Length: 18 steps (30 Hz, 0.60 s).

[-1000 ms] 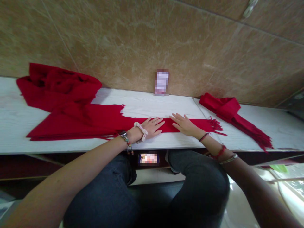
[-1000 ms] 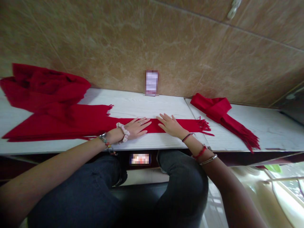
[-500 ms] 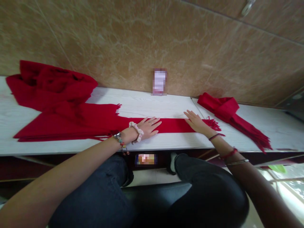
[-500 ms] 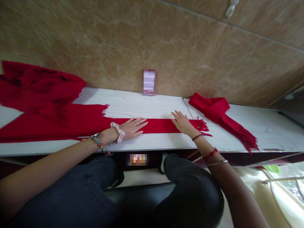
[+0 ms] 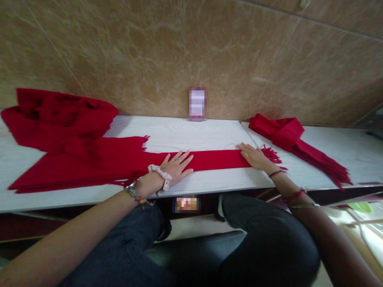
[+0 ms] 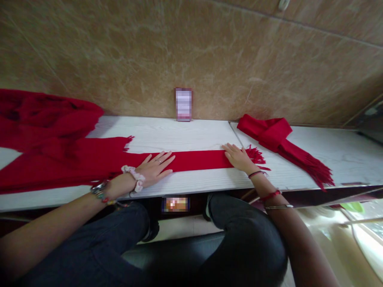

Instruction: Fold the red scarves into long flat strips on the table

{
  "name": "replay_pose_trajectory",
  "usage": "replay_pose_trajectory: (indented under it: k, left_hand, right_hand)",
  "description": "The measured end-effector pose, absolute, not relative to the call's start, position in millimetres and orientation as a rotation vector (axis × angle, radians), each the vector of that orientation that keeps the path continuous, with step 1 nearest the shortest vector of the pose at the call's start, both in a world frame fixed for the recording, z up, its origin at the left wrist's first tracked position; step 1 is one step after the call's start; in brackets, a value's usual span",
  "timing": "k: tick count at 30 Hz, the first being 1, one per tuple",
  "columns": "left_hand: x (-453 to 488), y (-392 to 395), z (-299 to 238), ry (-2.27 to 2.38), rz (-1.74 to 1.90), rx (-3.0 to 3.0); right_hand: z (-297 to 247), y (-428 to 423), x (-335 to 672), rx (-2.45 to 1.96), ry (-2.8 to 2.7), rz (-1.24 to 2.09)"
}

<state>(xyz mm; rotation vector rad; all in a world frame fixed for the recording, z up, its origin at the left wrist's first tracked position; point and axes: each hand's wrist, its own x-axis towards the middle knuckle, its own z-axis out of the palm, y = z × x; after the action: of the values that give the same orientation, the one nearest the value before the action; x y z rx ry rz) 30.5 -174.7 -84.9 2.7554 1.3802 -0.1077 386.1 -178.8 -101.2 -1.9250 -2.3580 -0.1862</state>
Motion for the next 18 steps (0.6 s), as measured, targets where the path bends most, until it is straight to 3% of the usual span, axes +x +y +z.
replay_pose_trajectory:
  k: [6,14,18]
  left_hand:
    - [37,-171,-79,1.391,-0.115,2.745]
    - [71,-173,-71,1.275,-0.047,2.889]
    - [69,-172,-82,1.215,-0.09,2.878]
  right_hand:
    - [-83,-182,433,-2.137,-2.145,-0.294]
    - [-69,-174,288,-1.468,-2.58,-0.221]
    - [-86,-184,274,-1.439,-2.653,-0.144]
